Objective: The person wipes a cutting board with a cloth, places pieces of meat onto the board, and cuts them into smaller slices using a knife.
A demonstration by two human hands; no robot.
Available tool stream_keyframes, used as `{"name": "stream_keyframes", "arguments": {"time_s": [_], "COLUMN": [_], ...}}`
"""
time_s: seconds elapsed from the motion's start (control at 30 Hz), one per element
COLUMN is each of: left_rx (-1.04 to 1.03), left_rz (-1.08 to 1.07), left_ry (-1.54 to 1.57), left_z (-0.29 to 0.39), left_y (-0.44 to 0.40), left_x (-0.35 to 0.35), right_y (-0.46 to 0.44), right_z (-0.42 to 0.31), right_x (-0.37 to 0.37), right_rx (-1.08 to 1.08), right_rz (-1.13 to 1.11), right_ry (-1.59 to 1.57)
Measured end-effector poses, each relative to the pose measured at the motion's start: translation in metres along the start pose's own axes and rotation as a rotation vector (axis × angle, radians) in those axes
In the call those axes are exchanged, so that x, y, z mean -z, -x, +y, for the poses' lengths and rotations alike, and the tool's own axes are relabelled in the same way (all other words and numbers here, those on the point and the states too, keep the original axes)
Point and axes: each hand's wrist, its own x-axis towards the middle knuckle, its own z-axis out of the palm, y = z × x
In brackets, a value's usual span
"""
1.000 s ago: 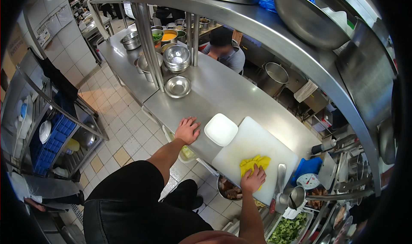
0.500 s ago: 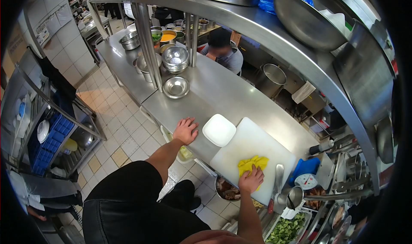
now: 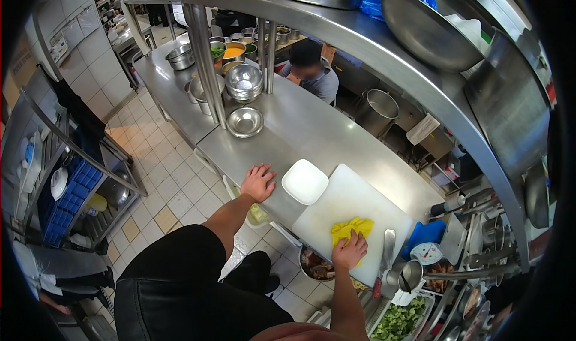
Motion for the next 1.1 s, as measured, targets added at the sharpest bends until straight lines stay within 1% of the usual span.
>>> {"name": "stream_keyframes", "arguments": {"time_s": [0.5,0.73,1.1], "left_rx": [0.013,-0.018,0.001], "left_rz": [-0.015,0.030,0.003], "left_ry": [0.004,0.028,-0.001], "left_z": [0.0010,0.0002,0.0006], "left_y": [-0.0001,0.0000,0.0000], "left_x": [0.0013,0.0007,0.0011], "right_y": [0.0011,-0.0002,0.0001], "right_z": [0.0009,0.0001,-0.0023], "right_x": [-0.0010,-0.0003,0.0022], "right_rx": [0.026,0.009,-0.005], "right_rz": [0.031,0.020,0.007], "right_ry": [0.006,-0.004,0.009]}}
